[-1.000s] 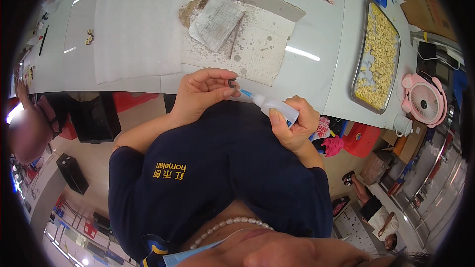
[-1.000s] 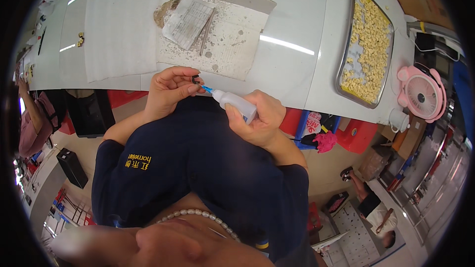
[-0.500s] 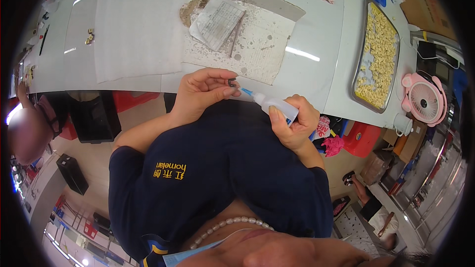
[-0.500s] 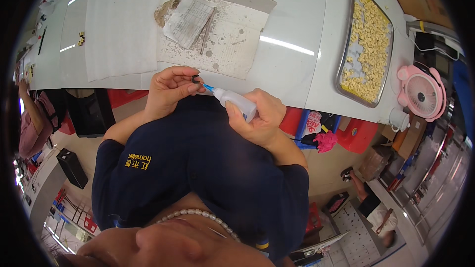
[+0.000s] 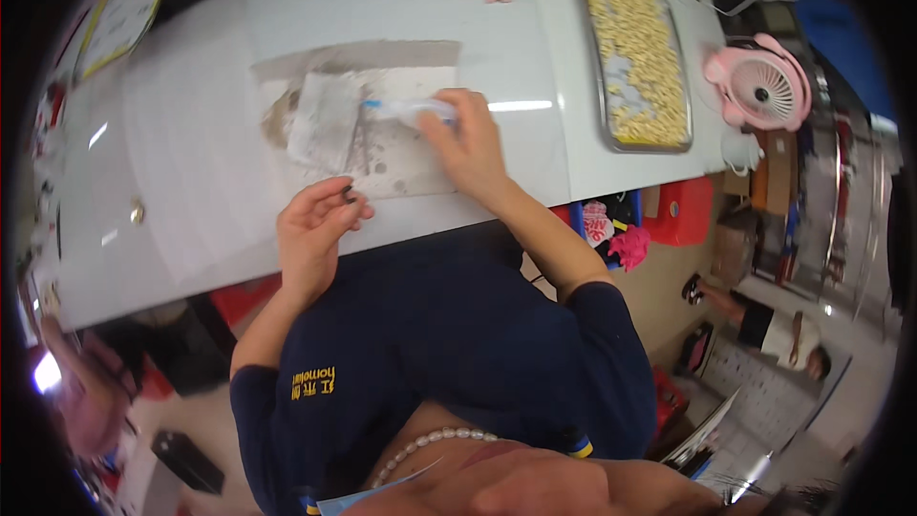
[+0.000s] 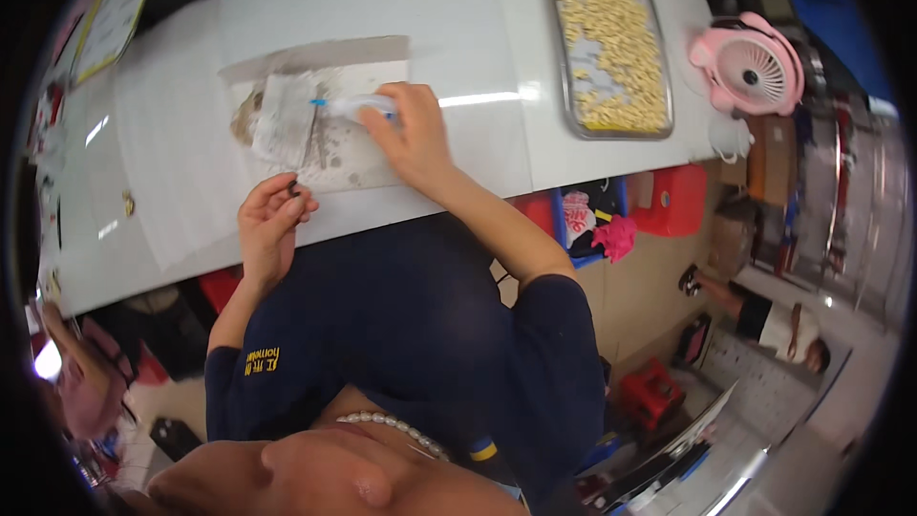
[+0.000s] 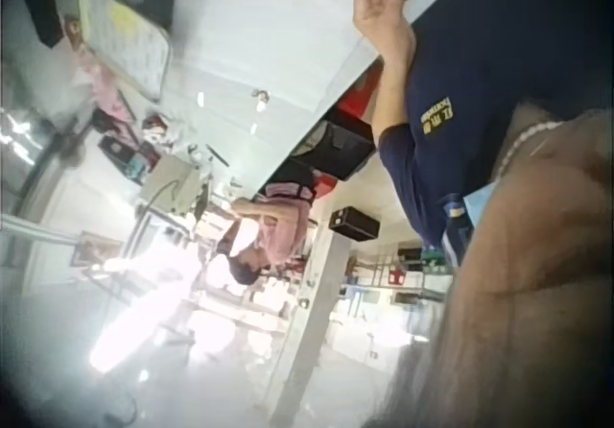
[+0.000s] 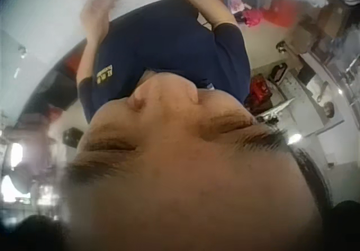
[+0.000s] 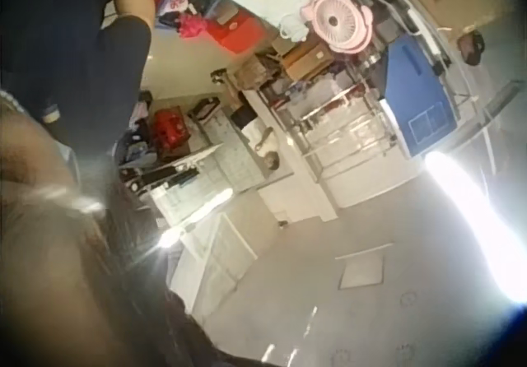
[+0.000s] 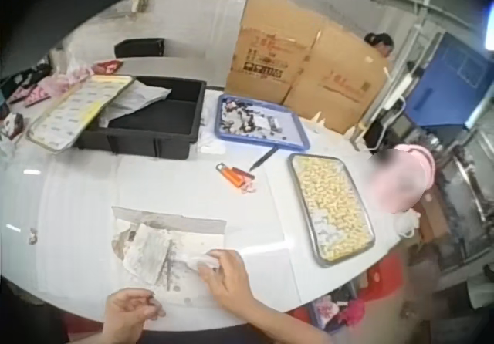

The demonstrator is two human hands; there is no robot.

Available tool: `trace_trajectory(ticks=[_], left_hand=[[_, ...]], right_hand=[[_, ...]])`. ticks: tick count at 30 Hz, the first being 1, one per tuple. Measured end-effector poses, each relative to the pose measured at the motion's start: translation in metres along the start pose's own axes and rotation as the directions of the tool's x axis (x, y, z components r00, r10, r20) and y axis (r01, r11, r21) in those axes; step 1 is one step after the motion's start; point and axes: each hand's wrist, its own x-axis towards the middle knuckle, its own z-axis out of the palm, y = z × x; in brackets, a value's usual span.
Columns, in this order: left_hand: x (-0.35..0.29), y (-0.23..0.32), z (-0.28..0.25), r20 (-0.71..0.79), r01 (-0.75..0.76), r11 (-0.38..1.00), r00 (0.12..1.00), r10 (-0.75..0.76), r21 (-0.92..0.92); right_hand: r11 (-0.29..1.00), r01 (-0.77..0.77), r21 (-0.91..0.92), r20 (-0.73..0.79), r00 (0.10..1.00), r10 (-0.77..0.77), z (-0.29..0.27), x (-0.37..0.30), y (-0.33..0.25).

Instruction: Applying glue and assembling small components into metal housings at a workbench.

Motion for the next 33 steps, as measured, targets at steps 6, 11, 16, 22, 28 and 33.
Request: trace_trajectory(ticks=[6,11,16,22,28,33], left_hand=[[0.006,0.009,-0.001,0.02,-0.088,0.996,0.996,0.088,-0.003],[0.004,0.003,-0.006,-0.023,-0.068,0.998,0.997,0.068,0.006],[0.006,-0.001,0.01,-0.042,-0.047,0.999,0.998,0.048,0.027],[0.006,0.0,0.031,-0.014,0.011,0.998,1.0,-0.01,0.058],[0.008,0.004,0.035,0.057,0.055,0.998,0.997,-0.056,0.034],[0.01,0.012,0.037,0.131,0.211,0.971,0.972,-0.196,-0.112]], right_hand=[[0.935,0.195,-0.297,0.007,0.979,-0.202,-0.025,0.015,0.018],[0.832,-0.118,-0.542,-0.372,0.922,-0.111,-0.16,0.067,0.064],[0.805,-0.267,-0.531,-0.46,0.888,-0.009,-0.224,0.089,0.107],[0.61,-0.176,-0.773,-0.294,0.951,-0.098,-0.221,0.1,0.14],[0.999,-0.035,0.018,-0.172,0.984,0.037,-0.139,0.039,0.013],[0.902,0.427,0.069,0.325,0.845,-0.425,-0.057,-0.003,-0.038]])
